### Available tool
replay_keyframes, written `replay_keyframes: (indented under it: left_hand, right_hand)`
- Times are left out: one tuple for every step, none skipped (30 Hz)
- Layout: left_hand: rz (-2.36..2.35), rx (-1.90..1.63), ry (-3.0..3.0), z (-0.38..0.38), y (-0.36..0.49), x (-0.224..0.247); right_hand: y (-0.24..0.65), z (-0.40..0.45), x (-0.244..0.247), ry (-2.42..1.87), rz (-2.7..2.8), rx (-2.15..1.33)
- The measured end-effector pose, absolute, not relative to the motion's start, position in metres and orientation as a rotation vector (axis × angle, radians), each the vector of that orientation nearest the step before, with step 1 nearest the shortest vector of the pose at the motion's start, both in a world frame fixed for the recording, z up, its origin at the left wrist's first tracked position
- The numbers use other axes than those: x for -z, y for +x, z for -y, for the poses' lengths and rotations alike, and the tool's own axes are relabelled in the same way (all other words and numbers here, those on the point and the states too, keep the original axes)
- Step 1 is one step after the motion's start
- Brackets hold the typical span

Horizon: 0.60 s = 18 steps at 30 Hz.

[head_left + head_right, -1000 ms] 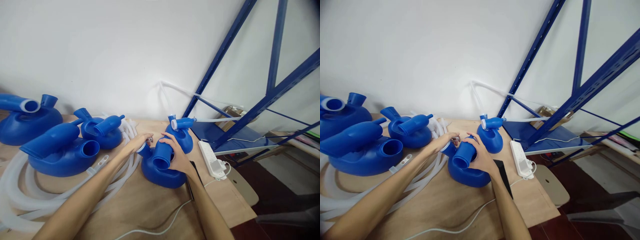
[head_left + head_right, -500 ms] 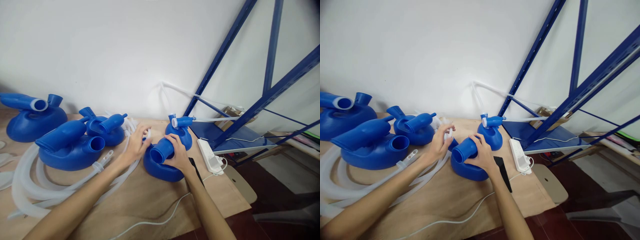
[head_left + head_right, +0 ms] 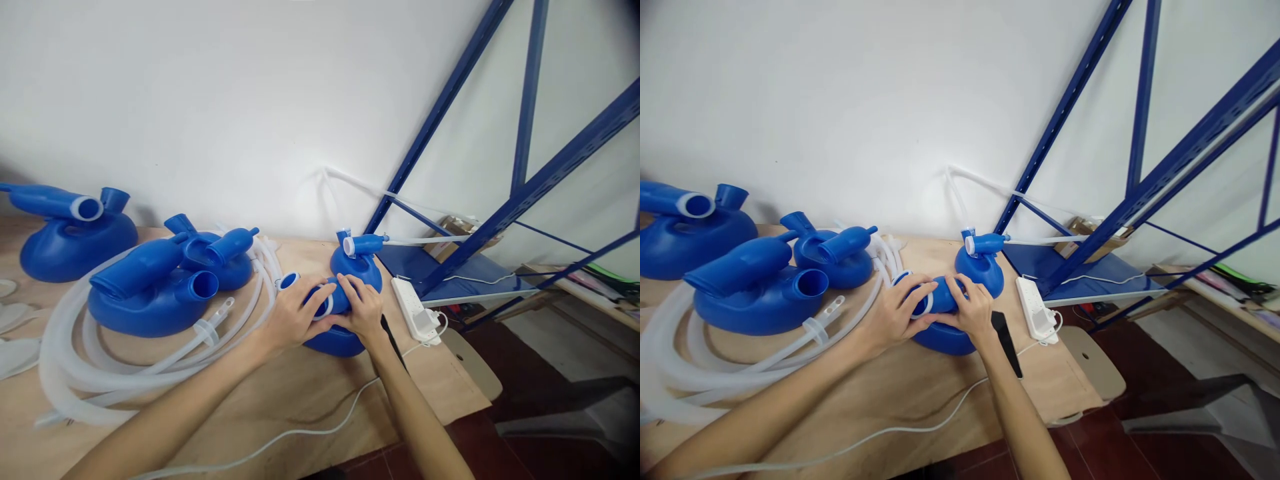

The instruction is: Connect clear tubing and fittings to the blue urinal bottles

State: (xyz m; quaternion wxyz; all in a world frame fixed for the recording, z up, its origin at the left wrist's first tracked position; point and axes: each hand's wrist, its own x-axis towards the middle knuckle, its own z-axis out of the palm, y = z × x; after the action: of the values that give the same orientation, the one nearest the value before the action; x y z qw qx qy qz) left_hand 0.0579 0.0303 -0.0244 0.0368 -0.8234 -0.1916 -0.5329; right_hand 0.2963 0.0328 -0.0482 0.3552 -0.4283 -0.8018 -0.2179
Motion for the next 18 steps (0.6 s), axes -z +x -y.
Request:
replay_keyframes:
  left_hand:
    - [0.617, 1.642, -2.524, -0.030, 0.058, 0.025]
    - [0.648, 1.655, -2.516, -0.030, 0.057, 0.025]
    - [0.674, 1.674, -2.506, -0.030, 0.057, 0.024]
    - [0.688, 1.700, -2.492, -0.030, 0.056, 0.023]
    - [0.690, 1.736, -2.468, -0.030, 0.055, 0.021]
    - [0.687, 1.780, -2.436, -0.029, 0.054, 0.019]
    - [0.682, 1.825, -2.400, -0.029, 0.053, 0.015]
    - [0.688, 1.859, -2.371, -0.028, 0.051, 0.011]
    - [0.710, 1.875, -2.357, -0.026, 0.048, 0.005]
    - [0.745, 1.876, -2.360, -0.024, 0.045, -0.001]
    - [0.784, 1.868, -2.377, -0.022, 0.042, -0.008]
    - [0.817, 1.859, -2.402, -0.020, 0.039, -0.016]
    - [0.838, 1.863, -2.424, -0.017, 0.036, -0.024]
    - [0.840, 1.884, -2.437, -0.014, 0.032, -0.031]
    - [0.821, 1.919, -2.436, -0.012, 0.029, -0.038]
    - [0.787, 1.955, -2.430, -0.009, 0.025, -0.045]
    - [0.745, 1.982, -2.431, -0.007, 0.022, -0.050]
    - [0.693, 1.997, -2.439, -0.006, 0.018, -0.054]
  right_hand:
    - [0.295, -0.033, 0.046, -1.103, 2.061, 0.602]
    - [0.292, -0.033, 0.043, -1.097, 2.054, 0.636]
    - [0.289, -0.033, 0.040, -1.085, 2.051, 0.660]
    - [0.285, -0.033, 0.036, -1.069, 2.048, 0.671]
    - [0.280, -0.033, 0.032, -1.050, 2.045, 0.676]
    - [0.275, -0.033, 0.027, -1.028, 2.042, 0.678]
    - [0.270, -0.034, 0.022, -1.006, 2.037, 0.682]
    - [0.265, -0.035, 0.016, -0.984, 2.029, 0.694]
    - [0.260, -0.036, 0.010, -0.965, 2.024, 0.711]
    - [0.256, -0.037, 0.003, -0.949, 2.021, 0.730]
    - [0.252, -0.038, -0.004, -0.933, 2.018, 0.743]
    - [0.248, -0.040, -0.012, -0.916, 2.017, 0.744]
    - [0.245, -0.041, -0.021, -0.895, 2.024, 0.729]
    - [0.242, -0.042, -0.029, -0.869, 2.039, 0.698]
    - [0.238, -0.043, -0.038, -0.840, 2.058, 0.656]
    - [0.235, -0.044, -0.046, -0.811, 2.076, 0.610]
    - [0.232, -0.044, -0.054, -0.787, 2.100, 0.557]
    - [0.229, -0.044, -0.062, -0.768, 2.128, 0.497]
